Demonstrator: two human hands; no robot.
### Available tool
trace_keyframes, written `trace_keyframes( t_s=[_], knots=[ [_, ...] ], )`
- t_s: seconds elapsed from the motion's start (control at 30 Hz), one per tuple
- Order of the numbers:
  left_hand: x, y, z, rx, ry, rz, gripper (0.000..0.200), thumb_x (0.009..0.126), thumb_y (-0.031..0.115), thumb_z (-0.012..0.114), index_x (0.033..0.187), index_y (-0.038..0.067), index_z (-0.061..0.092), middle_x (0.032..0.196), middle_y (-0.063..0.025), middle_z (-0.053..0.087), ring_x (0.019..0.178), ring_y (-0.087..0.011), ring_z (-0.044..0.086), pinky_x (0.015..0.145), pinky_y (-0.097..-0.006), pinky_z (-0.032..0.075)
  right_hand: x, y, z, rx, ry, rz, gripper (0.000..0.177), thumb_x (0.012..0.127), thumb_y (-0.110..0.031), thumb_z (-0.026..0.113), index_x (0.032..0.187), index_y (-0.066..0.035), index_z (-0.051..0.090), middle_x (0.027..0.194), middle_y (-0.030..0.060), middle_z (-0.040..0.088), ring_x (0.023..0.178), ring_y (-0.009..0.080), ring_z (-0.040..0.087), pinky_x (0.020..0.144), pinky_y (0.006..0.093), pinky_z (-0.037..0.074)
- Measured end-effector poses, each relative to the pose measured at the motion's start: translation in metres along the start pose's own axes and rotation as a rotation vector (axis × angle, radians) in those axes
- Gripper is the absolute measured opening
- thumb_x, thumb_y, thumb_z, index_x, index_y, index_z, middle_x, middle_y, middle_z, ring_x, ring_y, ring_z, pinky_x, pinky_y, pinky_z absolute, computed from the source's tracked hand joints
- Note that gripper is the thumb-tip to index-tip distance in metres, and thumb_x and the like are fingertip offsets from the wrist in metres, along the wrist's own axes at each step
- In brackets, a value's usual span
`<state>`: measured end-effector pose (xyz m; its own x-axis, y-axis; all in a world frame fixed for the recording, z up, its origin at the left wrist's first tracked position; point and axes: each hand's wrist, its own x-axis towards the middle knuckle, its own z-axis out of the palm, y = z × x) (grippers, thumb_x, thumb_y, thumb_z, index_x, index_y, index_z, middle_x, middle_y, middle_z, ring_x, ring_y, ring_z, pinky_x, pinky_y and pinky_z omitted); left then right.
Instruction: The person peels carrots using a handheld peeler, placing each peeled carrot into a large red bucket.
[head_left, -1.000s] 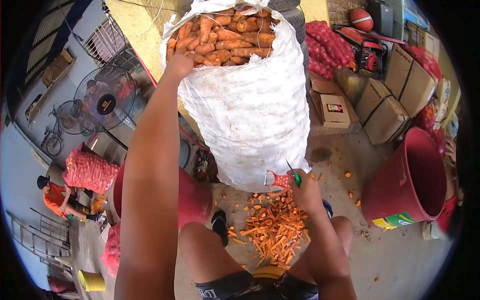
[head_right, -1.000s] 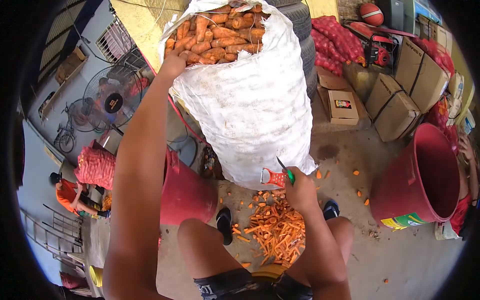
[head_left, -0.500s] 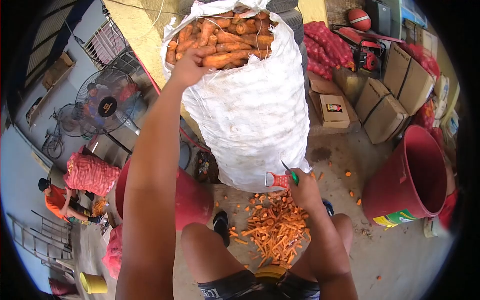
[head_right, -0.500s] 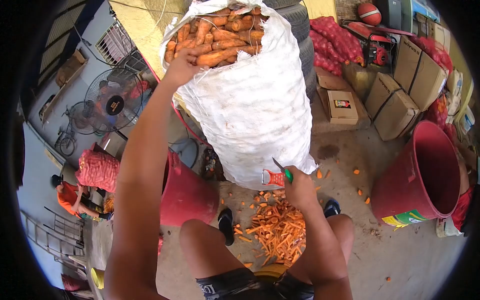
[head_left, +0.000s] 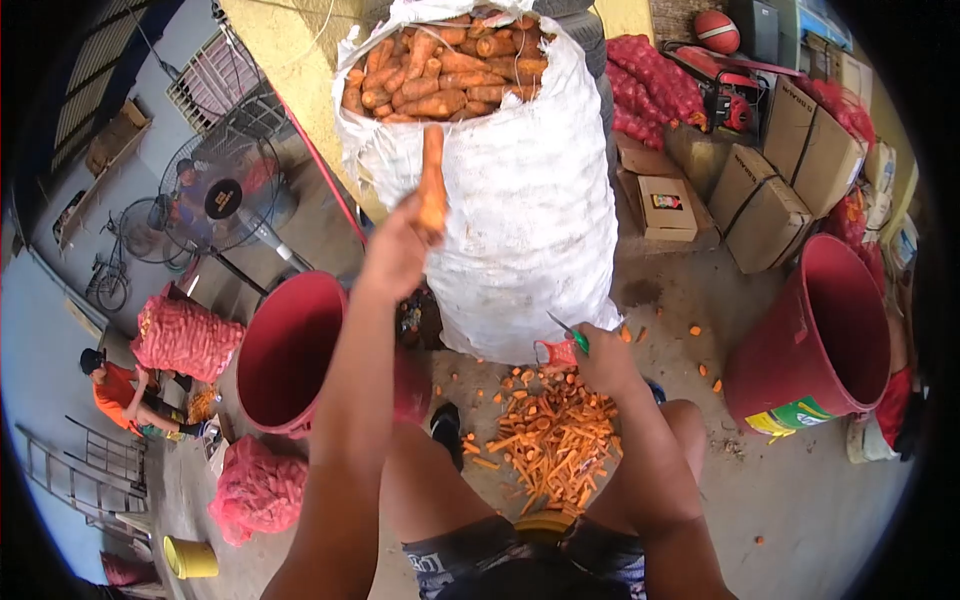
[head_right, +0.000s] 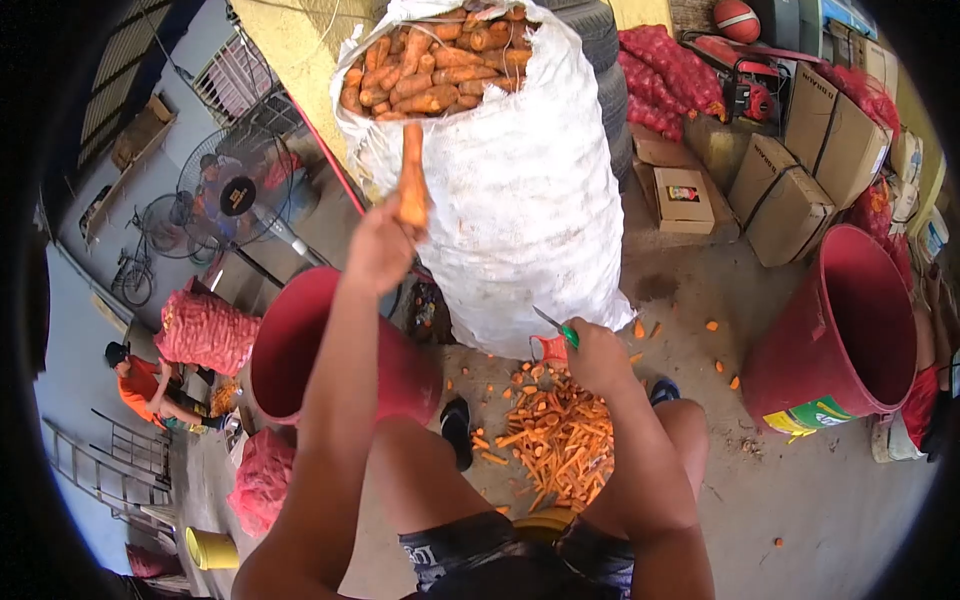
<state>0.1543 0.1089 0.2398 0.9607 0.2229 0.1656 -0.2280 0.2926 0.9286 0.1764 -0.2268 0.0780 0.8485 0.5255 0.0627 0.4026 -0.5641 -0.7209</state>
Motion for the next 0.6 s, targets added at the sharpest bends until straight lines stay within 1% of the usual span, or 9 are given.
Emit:
trace_keyframes(
  t_s=[0.07, 0.1, 0.2, 0.33, 0.4, 0.47, 0.53, 0.57, 0.6],
  knots=[
    [-0.047, -0.051, -0.007, -0.171, -0.084, -0.185, 0.045, 0.105, 0.036, 0.051, 0.139, 0.008, 0.057, 0.117, -0.0091, 0.071, 0.095, -0.0203, 0.069, 0.084, -0.0365, 0.053, -0.002, -0.006, 0.006, -0.008, -0.013, -0.009, 0.024, 0.095, -0.014, 0.063, 0.116, -0.005, 0.069, 0.101, 0.0264, 0.073, 0.100, 0.0471, 0.069, 0.087, 0.0554, 0.055],
    [-0.068, -0.075, -0.008, -0.136, -0.102, -0.236, 0.049, 0.105, 0.040, 0.049, 0.142, 0.009, 0.056, 0.117, -0.0105, 0.071, 0.096, -0.0228, 0.069, 0.085, -0.0376, 0.053, -0.003, -0.006, 0.010, -0.007, -0.030, -0.061, 0.024, 0.095, -0.013, 0.063, 0.116, -0.005, 0.069, 0.101, 0.0265, 0.073, 0.100, 0.0471, 0.069, 0.087, 0.0551, 0.055],
    [-0.122, -0.131, -0.001, -0.253, -0.014, -0.393, 0.054, 0.104, 0.045, 0.048, 0.143, 0.008, 0.055, 0.117, -0.0102, 0.069, 0.095, -0.0260, 0.068, 0.081, -0.0381, 0.051, -0.006, -0.008, 0.022, 0.009, -0.067, -0.101, 0.026, 0.093, -0.011, 0.062, 0.117, -0.004, 0.069, 0.102, 0.0264, 0.072, 0.100, 0.0466, 0.069, 0.088, 0.0543, 0.054],
    [-0.160, -0.169, -0.002, -0.220, 0.008, -0.420, 0.053, 0.108, 0.047, 0.046, 0.142, 0.008, 0.056, 0.116, -0.0090, 0.068, 0.093, -0.0244, 0.067, 0.076, -0.0372, 0.049, -0.015, -0.024, 0.026, -0.056, -0.132, -0.069, 0.031, 0.089, -0.009, 0.062, 0.118, -0.004, 0.069, 0.104, 0.0264, 0.073, 0.103, 0.0459, 0.069, 0.091, 0.0537, 0.054],
    [-0.171, -0.178, -0.005, -0.045, 0.111, -0.435, 0.054, 0.111, 0.051, 0.043, 0.140, 0.007, 0.057, 0.113, -0.0078, 0.068, 0.090, -0.0220, 0.066, 0.074, -0.0351, 0.048, -0.015, -0.027, 0.033, -0.084, -0.175, -0.034, 0.032, 0.088, -0.010, 0.062, 0.118, -0.003, 0.069, 0.107, 0.0260, 0.073, 0.106, 0.0449, 0.069, 0.092, 0.0534, 0.054],
    [-0.179, -0.186, -0.011, 0.007, 0.106, -0.464, 0.052, 0.112, 0.051, 0.045, 0.138, 0.007, 0.059, 0.110, -0.0069, 0.068, 0.088, -0.0194, 0.066, 0.076, -0.0338, 0.049, -0.011, -0.022, 0.044, -0.081, -0.198, -0.019, 0.033, 0.088, -0.011, 0.062, 0.119, -0.002, 0.070, 0.109, 0.0256, 0.073, 0.108, 0.0435, 0.069, 0.096, 0.0522, 0.054],
    [-0.187, -0.199, -0.017, 0.385, 0.173, -0.373, 0.049, 0.111, 0.047, 0.052, 0.134, 0.005, 0.062, 0.104, -0.0057, 0.069, 0.085, -0.0180, 0.064, 0.077, -0.0337, 0.050, -0.011, -0.021, 0.052, -0.140, -0.221, 0.003, 0.035, 0.088, -0.011, 0.062, 0.121, -0.002, 0.070, 0.111, 0.0247, 0.074, 0.110, 0.0422, 0.069, 0.099, 0.0512, 0.054],
    [-0.192, -0.204, -0.019, 0.381, 0.170, -0.375, 0.049, 0.111, 0.047, 0.052, 0.134, 0.005, 0.062, 0.104, -0.0057, 0.069, 0.085, -0.0180, 0.064, 0.077, -0.0337, 0.050, -0.011, -0.021, 0.055, -0.143, -0.222, 0.007, 0.035, 0.088, -0.011, 0.062, 0.121, -0.002, 0.070, 0.111, 0.0247, 0.074, 0.110, 0.0422, 0.069, 0.099, 0.0512, 0.054],
    [-0.195, -0.202, -0.017, 0.561, 0.145, -0.322, 0.048, 0.110, 0.045, 0.055, 0.132, 0.003, 0.063, 0.100, -0.0060, 0.069, 0.083, -0.0171, 0.063, 0.076, -0.0337, 0.050, -0.011, -0.023, 0.057, -0.153, -0.214, -0.007, 0.035, 0.088, -0.012, 0.062, 0.122, -0.002, 0.070, 0.111, 0.0242, 0.074, 0.110, 0.0422, 0.070, 0.100, 0.0509, 0.054]
  ],
)
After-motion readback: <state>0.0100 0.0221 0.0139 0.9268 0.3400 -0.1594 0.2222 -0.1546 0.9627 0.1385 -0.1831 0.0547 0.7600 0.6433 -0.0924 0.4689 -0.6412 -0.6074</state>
